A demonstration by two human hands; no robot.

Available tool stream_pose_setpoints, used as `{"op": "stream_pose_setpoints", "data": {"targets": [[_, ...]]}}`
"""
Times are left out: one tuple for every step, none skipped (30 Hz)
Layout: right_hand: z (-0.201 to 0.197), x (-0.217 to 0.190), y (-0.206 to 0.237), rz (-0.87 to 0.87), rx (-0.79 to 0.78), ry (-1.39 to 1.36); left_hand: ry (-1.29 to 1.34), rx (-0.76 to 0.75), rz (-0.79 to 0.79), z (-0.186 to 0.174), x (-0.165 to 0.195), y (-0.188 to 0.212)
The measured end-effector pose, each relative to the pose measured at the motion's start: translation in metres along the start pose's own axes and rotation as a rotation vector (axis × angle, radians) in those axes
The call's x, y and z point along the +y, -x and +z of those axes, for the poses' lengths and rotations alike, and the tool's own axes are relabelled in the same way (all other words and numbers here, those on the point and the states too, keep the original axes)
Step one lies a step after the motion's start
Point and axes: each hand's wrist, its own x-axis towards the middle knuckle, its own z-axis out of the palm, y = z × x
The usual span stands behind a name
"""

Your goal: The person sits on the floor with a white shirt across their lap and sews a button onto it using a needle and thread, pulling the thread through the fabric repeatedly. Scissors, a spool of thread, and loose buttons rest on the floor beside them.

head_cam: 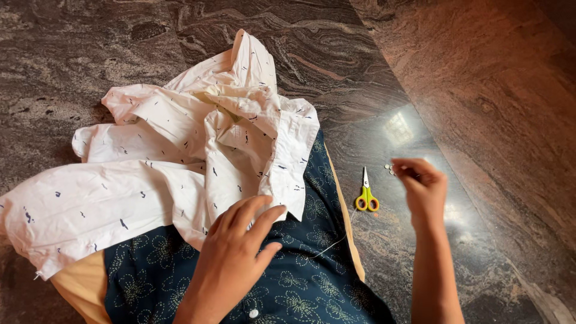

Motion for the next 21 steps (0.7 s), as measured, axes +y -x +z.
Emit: {"op": "stream_pose_setpoints", "data": {"targets": [[0.001, 0.014, 0.003, 0.023, 0.0, 0.04, -0.008, 0.008, -0.023, 0.001, -0.002, 0.001], [0.0, 0.028, 0.003, 0.045, 0.004, 0.081, -0.014, 0.015, -0.041, 0.001, -0.004, 0.002], [-0.002, 0.044, 0.001, 0.091, 0.05, 0.137, -0.016, 0.019, -0.058, 0.002, -0.006, 0.003], [-0.004, 0.06, -0.001, 0.14, 0.097, 0.196, -0.019, 0.019, -0.076, 0.003, -0.008, 0.005], [-0.007, 0.077, -0.005, 0.185, 0.145, 0.255, -0.021, 0.021, -0.091, 0.003, -0.01, 0.005], [-0.007, 0.094, -0.007, 0.214, 0.192, 0.32, -0.022, 0.027, -0.108, 0.005, -0.012, 0.004], [-0.01, 0.109, -0.006, 0.242, 0.235, 0.384, -0.031, -0.006, -0.149, 0.005, -0.013, 0.004], [-0.014, 0.122, -0.004, 0.282, 0.256, 0.485, -0.041, -0.037, -0.194, 0.005, -0.014, 0.004], [-0.018, 0.134, -0.003, 0.321, 0.272, 0.585, -0.054, -0.067, -0.245, 0.005, -0.014, 0.005], [-0.018, 0.144, 0.0, 0.364, 0.284, 0.681, -0.077, -0.053, -0.236, 0.004, -0.014, 0.004], [-0.017, 0.152, 0.003, 0.381, 0.262, 0.724, -0.104, -0.042, -0.225, 0.003, -0.014, 0.004], [-0.018, 0.153, 0.003, 0.396, 0.24, 0.765, -0.132, -0.031, -0.213, 0.002, -0.015, 0.004], [-0.02, 0.153, 0.002, 0.411, 0.217, 0.807, -0.145, -0.023, -0.214, 0.001, -0.015, 0.005], [-0.023, 0.152, 0.0, 0.347, 0.226, 0.833, -0.158, -0.015, -0.217, 0.0, -0.016, 0.006], [-0.025, 0.15, -0.004, 0.28, 0.231, 0.855, -0.175, -0.004, -0.223, -0.002, -0.018, 0.008], [-0.023, 0.143, -0.009, 0.211, 0.233, 0.869, -0.158, 0.047, -0.198, -0.004, -0.02, 0.011], [-0.018, 0.129, -0.012, 0.157, 0.229, 0.772, -0.148, 0.099, -0.176, -0.006, -0.024, 0.016], [-0.01, 0.111, -0.013, 0.104, 0.222, 0.671, -0.143, 0.154, -0.157, -0.009, -0.028, 0.023], [-0.001, 0.089, -0.011, 0.046, 0.145, 0.566, -0.134, 0.24, -0.145, -0.01, -0.032, 0.032], [0.01, 0.063, -0.004, -0.011, 0.069, 0.459, -0.126, 0.327, -0.131, -0.011, -0.037, 0.043], [0.026, 0.036, 0.005, -0.092, -0.015, 0.459, -0.119, 0.416, -0.113, -0.012, -0.043, 0.054]]}}
